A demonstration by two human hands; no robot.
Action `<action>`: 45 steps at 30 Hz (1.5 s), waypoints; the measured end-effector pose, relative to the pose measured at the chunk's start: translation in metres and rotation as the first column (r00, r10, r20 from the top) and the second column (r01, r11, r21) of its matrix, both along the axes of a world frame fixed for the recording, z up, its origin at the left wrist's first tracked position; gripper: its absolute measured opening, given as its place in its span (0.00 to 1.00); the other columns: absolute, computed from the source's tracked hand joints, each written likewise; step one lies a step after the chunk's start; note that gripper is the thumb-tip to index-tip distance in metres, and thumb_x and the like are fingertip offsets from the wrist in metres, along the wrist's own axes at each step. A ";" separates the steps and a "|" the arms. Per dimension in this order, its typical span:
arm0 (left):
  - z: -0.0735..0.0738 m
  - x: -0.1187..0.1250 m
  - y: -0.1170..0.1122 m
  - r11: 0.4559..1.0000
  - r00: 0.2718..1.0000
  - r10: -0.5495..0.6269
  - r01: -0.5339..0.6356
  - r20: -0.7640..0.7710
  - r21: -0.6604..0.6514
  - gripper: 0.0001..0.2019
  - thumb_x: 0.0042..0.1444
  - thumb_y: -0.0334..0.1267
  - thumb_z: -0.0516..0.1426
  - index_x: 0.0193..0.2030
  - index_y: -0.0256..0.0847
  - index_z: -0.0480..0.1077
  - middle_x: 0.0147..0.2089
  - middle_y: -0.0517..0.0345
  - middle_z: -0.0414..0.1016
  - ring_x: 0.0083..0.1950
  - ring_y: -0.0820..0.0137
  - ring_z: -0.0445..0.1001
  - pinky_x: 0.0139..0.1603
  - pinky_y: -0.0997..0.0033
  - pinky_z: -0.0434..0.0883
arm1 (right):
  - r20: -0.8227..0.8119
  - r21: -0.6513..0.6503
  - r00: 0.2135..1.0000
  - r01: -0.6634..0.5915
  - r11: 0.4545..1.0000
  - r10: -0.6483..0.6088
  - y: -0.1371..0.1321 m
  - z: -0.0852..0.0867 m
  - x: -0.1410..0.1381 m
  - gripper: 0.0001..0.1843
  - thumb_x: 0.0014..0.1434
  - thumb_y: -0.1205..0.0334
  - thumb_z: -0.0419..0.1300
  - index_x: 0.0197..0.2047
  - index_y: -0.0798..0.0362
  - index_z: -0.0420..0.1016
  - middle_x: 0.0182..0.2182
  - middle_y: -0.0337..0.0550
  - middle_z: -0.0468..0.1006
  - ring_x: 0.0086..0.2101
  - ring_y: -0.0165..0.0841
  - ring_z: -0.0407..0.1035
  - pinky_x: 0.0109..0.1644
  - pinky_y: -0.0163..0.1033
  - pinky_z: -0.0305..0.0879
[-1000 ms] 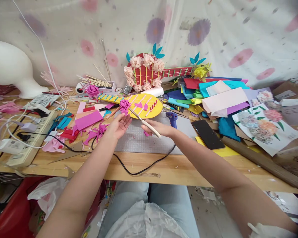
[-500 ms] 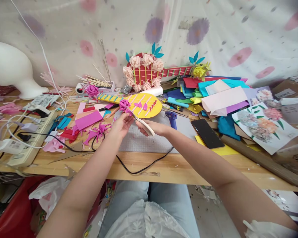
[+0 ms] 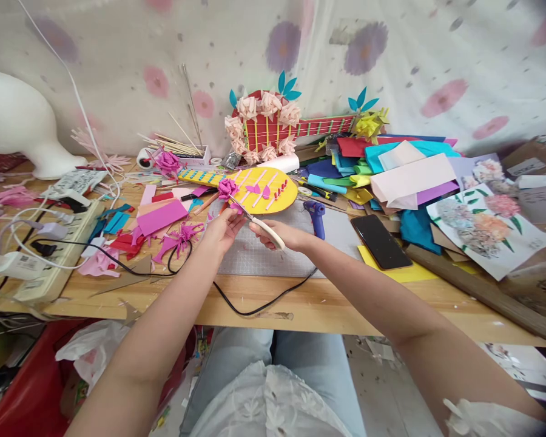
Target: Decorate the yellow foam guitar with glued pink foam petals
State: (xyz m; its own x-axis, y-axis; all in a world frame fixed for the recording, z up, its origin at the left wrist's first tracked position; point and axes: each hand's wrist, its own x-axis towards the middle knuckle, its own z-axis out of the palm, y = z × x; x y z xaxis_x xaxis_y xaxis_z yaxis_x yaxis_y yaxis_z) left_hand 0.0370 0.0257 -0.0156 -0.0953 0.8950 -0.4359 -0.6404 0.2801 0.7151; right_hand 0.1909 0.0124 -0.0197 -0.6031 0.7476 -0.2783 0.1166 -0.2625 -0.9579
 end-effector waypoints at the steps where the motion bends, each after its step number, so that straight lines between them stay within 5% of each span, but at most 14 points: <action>1: -0.001 -0.001 0.000 1.000 1.000 -0.004 0.004 -0.004 0.005 0.07 0.47 0.22 0.55 0.24 0.36 0.67 0.23 0.61 0.71 0.27 0.77 0.72 0.39 0.74 0.73 | 0.022 0.010 1.000 -0.006 1.000 0.005 0.000 0.001 0.001 0.26 0.46 0.41 0.64 0.28 0.52 0.55 0.17 0.27 0.53 0.16 0.19 0.49 0.18 0.29 0.44; 12: -0.004 -0.009 -0.003 0.991 0.991 -0.129 0.130 -0.016 0.018 0.07 0.47 0.22 0.54 0.24 0.34 0.67 0.24 0.59 0.73 0.29 0.76 0.73 0.44 0.68 0.74 | 0.116 0.088 0.988 -0.113 0.990 0.103 0.001 0.001 0.015 0.32 0.42 0.31 0.60 0.25 0.52 0.53 0.16 0.27 0.54 0.16 0.19 0.49 0.17 0.29 0.45; 23: -0.005 -0.027 -0.001 0.960 0.959 -0.280 0.281 -0.042 0.010 0.07 0.44 0.21 0.55 0.23 0.35 0.68 0.25 0.58 0.74 0.31 0.75 0.74 0.49 0.66 0.73 | 0.135 0.062 0.977 -0.175 0.983 0.165 0.000 0.009 0.021 0.30 0.44 0.35 0.61 0.27 0.52 0.55 0.17 0.28 0.54 0.15 0.18 0.47 0.16 0.28 0.43; 31: -0.004 -0.034 -0.002 0.958 0.956 -0.285 0.286 -0.073 0.005 0.07 0.44 0.21 0.55 0.22 0.37 0.67 0.24 0.60 0.73 0.32 0.75 0.74 0.48 0.68 0.74 | 0.156 0.100 0.969 -0.208 0.973 0.191 0.004 0.003 0.017 0.27 0.49 0.36 0.58 0.27 0.52 0.55 0.17 0.28 0.53 0.15 0.19 0.49 0.16 0.29 0.46; 38: 0.003 -0.050 0.000 0.929 0.919 -0.370 0.367 -0.135 -0.049 0.08 0.42 0.20 0.55 0.27 0.36 0.69 0.26 0.58 0.75 0.32 0.73 0.76 0.45 0.66 0.75 | 0.117 0.104 0.931 -0.359 0.928 0.347 0.007 0.006 0.012 0.27 0.51 0.34 0.54 0.30 0.53 0.57 0.19 0.29 0.56 0.18 0.21 0.53 0.20 0.30 0.51; 45: 0.012 -0.058 0.005 0.886 0.862 -0.464 0.456 -0.204 -0.087 0.10 0.38 0.20 0.58 0.27 0.36 0.69 0.28 0.57 0.76 0.33 0.71 0.77 0.44 0.65 0.75 | 0.132 0.091 0.920 -0.383 0.919 0.370 0.008 0.006 0.004 0.28 0.49 0.34 0.56 0.30 0.53 0.58 0.18 0.29 0.57 0.19 0.22 0.53 0.21 0.30 0.51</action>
